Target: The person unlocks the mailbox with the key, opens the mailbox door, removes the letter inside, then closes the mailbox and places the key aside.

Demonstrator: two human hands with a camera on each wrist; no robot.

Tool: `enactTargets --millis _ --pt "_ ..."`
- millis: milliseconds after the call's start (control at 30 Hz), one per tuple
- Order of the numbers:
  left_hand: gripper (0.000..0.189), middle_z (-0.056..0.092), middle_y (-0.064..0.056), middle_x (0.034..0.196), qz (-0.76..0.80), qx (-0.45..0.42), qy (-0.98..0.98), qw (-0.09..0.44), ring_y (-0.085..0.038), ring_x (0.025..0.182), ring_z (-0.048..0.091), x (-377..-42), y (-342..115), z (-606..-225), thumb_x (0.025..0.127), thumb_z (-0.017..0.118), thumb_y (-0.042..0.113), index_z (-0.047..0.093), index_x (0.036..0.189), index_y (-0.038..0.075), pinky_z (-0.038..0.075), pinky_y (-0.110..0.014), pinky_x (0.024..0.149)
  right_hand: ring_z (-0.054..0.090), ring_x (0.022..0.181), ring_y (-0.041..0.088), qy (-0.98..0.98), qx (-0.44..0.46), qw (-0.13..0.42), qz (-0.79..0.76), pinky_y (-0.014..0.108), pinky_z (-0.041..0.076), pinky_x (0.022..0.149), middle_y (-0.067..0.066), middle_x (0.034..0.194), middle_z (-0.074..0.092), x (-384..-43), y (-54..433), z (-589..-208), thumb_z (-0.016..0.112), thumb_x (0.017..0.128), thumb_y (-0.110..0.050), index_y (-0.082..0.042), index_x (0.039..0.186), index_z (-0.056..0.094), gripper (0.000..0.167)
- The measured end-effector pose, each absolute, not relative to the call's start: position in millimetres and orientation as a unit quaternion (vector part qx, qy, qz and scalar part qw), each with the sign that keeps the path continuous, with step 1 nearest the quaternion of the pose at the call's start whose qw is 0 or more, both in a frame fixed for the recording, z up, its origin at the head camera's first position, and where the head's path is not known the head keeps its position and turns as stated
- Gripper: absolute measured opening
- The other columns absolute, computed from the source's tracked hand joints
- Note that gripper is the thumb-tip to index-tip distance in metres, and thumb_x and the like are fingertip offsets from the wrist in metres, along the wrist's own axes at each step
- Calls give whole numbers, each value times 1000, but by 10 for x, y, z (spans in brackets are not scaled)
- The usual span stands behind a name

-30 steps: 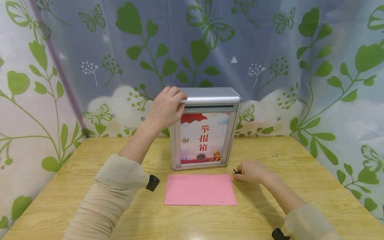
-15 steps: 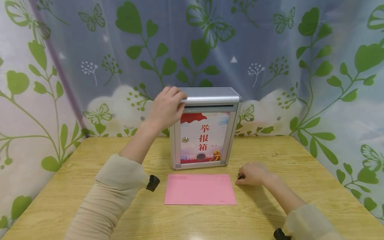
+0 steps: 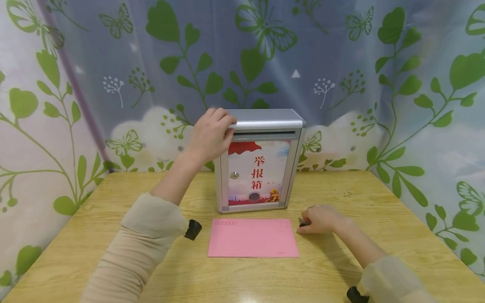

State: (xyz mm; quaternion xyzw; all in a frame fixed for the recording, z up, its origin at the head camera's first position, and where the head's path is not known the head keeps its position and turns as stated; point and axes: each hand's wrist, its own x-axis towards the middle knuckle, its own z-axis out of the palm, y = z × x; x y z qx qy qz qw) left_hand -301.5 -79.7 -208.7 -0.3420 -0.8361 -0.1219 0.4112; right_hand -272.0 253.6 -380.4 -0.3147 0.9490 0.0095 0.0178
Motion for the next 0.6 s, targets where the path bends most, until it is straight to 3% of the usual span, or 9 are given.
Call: enactTargets --millis 433,600 --pt "23 53 -17 104 -188 -342 -829 399 -32 100 47 -3028 -819 -2197 84 59 3 62 107 -2 38 -39 92 30 48 4 957 -286 22 -45 22 25 46 -9 55 37 -2708 2534 -3767 59 88 -41 -19 60 44 38" --pt "39 46 -22 114 -224 -343 -818 404 -36 109 42 -3040 -840 -2278 85 63 10 51 120 -5 35 -42 95 34 48 5 956 -285 -2 -64 22 28 45 -8 57 41 -2732 2557 -3776 56 91 -36 -19 64 48 34"
